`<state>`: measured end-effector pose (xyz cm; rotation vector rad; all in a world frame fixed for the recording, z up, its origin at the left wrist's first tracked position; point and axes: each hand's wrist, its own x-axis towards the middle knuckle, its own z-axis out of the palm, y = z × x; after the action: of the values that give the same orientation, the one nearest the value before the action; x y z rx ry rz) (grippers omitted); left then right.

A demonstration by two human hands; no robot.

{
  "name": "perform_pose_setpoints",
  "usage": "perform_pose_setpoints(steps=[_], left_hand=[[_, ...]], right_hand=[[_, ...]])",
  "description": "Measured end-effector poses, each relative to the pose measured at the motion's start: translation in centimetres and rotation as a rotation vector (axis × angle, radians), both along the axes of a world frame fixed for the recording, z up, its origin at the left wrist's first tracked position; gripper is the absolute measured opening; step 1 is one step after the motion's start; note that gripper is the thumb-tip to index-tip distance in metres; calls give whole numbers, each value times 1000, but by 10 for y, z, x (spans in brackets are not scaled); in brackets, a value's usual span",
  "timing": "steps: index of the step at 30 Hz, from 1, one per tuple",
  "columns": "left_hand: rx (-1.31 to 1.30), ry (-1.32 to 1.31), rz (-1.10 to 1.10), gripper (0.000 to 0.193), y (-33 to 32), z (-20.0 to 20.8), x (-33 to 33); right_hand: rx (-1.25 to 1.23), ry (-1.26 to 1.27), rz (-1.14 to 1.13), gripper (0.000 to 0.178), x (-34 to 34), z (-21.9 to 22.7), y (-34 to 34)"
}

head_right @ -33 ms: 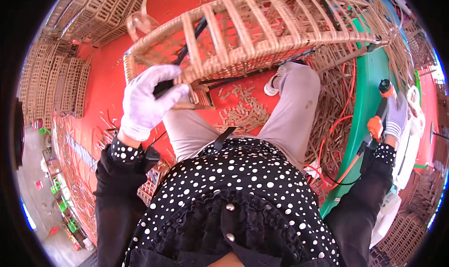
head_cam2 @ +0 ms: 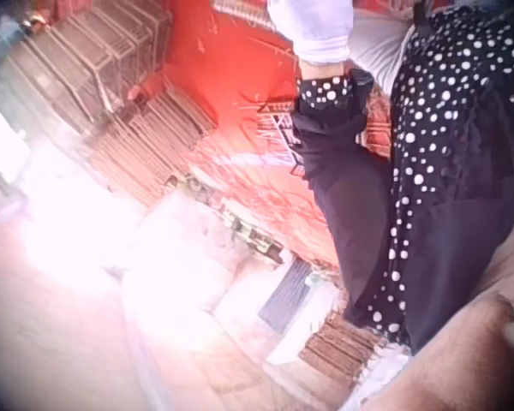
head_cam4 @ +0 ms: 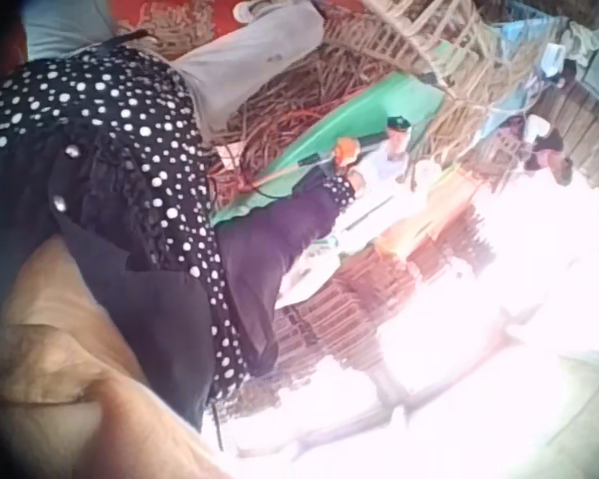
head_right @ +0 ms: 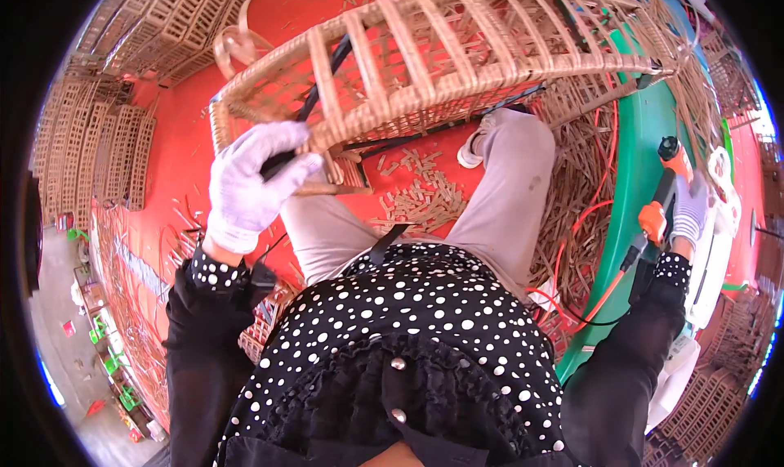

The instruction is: The person weaves rattan strips into a frame by hand, using shears to trim excess material and a pneumatic nailer to secure the strips. They rotate the frame to reach different sections and periodically set tools down on a green table.

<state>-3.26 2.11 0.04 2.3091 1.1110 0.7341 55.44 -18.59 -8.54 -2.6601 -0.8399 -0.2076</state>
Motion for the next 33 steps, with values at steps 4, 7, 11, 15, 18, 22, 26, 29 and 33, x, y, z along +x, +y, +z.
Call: perform_pose_setpoints(steps=[4,7,11,15,18,22,26,29,33], left_hand=[[139,-54,13,21,-6,-10,-1],[23,-95,111,22,-7,-9,6],[153,-59,28,23,-5,-5,3],[294,-18,-2,25,-1,-17,10],[336,-4,-23,25,2,-14,12],[324,9,-128,24,5,-13,4],[119,-74,-51,24,3,-11,12],[158,-25,62,25,-1,-10,17],[98,-66,-34,28,2,-11,7]], right_hand=[[-128,154,-32,62,17,-28,-13],[-276,78,-85,65,40,-44,-16],[-329,22,-134,72,42,-37,-7],[-282,107,-158,75,55,-47,-11],[-158,75,-162,75,73,-62,-13],[-125,93,-17,69,75,-73,-5],[-91,72,132,65,77,-74,-3],[-77,103,199,64,79,-74,-4],[-131,235,98,67,87,-67,-13]])
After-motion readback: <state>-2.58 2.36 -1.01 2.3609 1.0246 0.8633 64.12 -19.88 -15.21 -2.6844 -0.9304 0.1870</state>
